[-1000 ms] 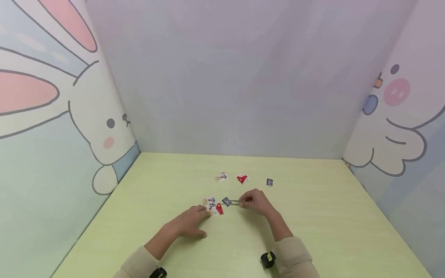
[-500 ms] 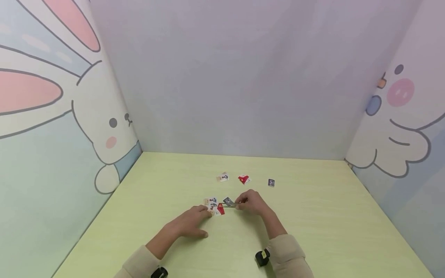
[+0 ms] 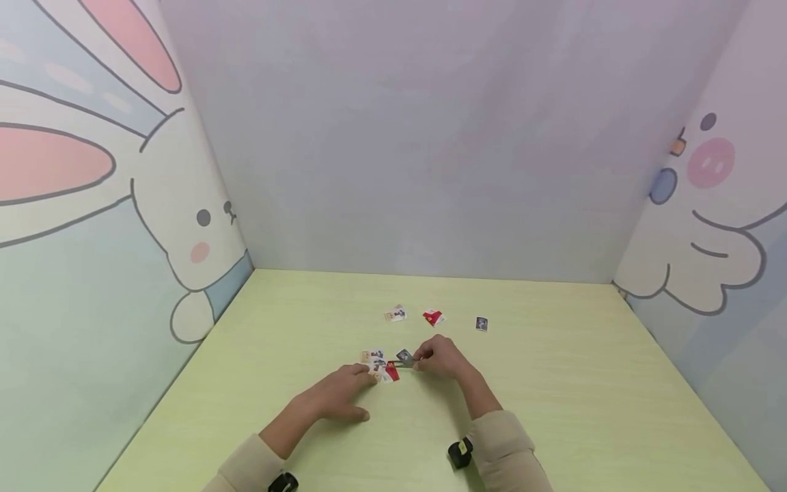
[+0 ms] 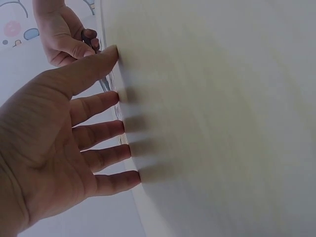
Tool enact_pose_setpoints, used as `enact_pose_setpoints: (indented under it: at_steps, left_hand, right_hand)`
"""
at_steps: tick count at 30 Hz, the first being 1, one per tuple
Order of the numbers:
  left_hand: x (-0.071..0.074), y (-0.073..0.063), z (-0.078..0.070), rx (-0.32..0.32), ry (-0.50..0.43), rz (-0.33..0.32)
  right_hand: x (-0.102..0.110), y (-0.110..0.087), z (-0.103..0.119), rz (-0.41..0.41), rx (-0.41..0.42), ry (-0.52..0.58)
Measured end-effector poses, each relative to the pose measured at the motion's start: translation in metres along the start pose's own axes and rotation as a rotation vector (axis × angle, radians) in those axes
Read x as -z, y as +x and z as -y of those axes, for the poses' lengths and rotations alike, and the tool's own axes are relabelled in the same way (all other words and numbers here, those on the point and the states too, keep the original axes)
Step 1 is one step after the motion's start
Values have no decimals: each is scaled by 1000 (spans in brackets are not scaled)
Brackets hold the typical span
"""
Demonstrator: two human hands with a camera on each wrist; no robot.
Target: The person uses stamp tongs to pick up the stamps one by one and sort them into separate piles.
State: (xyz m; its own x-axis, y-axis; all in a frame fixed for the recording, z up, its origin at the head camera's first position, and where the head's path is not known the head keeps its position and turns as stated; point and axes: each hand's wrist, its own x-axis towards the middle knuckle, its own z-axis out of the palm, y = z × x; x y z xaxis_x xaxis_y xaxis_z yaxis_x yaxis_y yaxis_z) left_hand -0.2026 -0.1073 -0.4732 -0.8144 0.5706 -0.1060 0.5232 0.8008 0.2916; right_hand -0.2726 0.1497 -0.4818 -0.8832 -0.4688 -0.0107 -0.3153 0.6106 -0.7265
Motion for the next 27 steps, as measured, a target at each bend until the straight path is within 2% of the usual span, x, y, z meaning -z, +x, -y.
enact_pose_setpoints:
  at_steps: [5, 12, 19, 27]
  left_hand:
    - [1, 0, -1, 3, 1, 6]
    - [1, -1, -1, -2, 16, 3]
    - [3, -2, -2, 8, 10, -1]
    - [3, -2, -6, 11, 53, -7]
  right_hand:
    - [0, 0, 3, 7, -7, 5]
    - [-1, 0, 1, 26, 81, -14]
    - [-1, 2, 1, 37, 127, -5]
    - [0, -5, 2, 25, 109, 18]
